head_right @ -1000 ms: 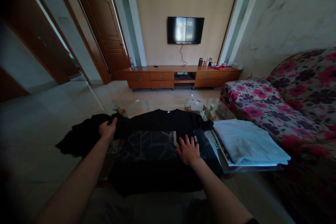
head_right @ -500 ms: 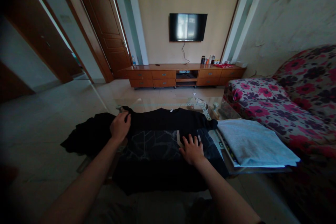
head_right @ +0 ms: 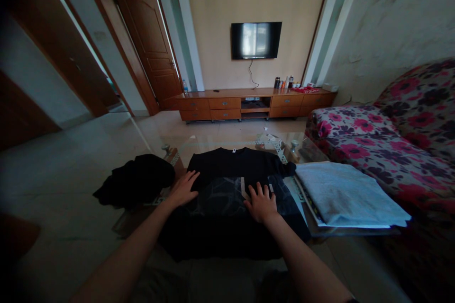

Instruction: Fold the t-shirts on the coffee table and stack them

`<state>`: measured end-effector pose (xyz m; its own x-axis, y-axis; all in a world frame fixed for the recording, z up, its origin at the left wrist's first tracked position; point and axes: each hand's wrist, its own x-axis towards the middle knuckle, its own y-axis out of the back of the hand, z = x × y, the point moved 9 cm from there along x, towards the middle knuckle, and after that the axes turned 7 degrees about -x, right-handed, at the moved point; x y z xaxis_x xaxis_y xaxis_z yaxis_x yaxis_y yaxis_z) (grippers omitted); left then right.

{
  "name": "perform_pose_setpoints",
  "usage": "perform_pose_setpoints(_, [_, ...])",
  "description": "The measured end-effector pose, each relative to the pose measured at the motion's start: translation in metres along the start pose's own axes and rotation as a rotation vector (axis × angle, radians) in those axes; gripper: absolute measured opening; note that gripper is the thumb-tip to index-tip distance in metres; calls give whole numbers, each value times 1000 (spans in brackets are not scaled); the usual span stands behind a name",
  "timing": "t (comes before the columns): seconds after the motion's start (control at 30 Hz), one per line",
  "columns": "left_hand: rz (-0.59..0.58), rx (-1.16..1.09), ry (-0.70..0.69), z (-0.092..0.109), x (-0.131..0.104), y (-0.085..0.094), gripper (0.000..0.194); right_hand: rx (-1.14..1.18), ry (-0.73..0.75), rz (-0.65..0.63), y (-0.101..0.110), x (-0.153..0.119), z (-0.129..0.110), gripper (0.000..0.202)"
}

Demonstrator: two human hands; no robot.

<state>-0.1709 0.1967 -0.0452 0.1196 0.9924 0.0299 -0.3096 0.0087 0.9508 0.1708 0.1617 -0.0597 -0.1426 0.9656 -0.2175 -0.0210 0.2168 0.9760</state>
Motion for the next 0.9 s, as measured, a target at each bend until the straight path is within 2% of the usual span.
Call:
perform_pose_setpoints(0.07, [3,3,74,-26,-6,4,99,4,2,8,0,0,0,71])
perform_pose_setpoints(0.13, [22,-8,145,-50,-13,5,99,7,3,13,0,0,0,71])
perform_pose_setpoints(0.23, [100,-55,213,-75,-19,7,73,15,7,16,0,0,1,72])
perform_pose_setpoints(0.33, [137,-129,186,-84,-19,8,41,15,6,14,0,0,1,73])
perform_pose_setpoints(0.4, [144,-147,178,-85,-17,10,32,16,6,11,0,0,1,73])
perform_pose_setpoints(0.47, [160,-150,181,-85,-18,14,32,20,6,10,1,-1,1,73])
perform_pose_setpoints(0.53, [168,-144,175,-82,-20,19,41,21,0,9,2,-1,1,73])
perform_pose_setpoints(0.63, [128,-37,166,-74,-26,23,64,20,-1,1,2,-1,0,72])
perform_pose_setpoints(0.7, [81,50,96,-61,-28,24,76,21,6,0,2,-2,-1,72])
perform_pose_setpoints(0.8, [41,73,-103,-36,-26,21,84,23,10,18,3,-2,-1,72])
perform_pose_setpoints(0.9, [-48,23,-181,-28,-22,10,87,30,12,5,2,-2,-1,71])
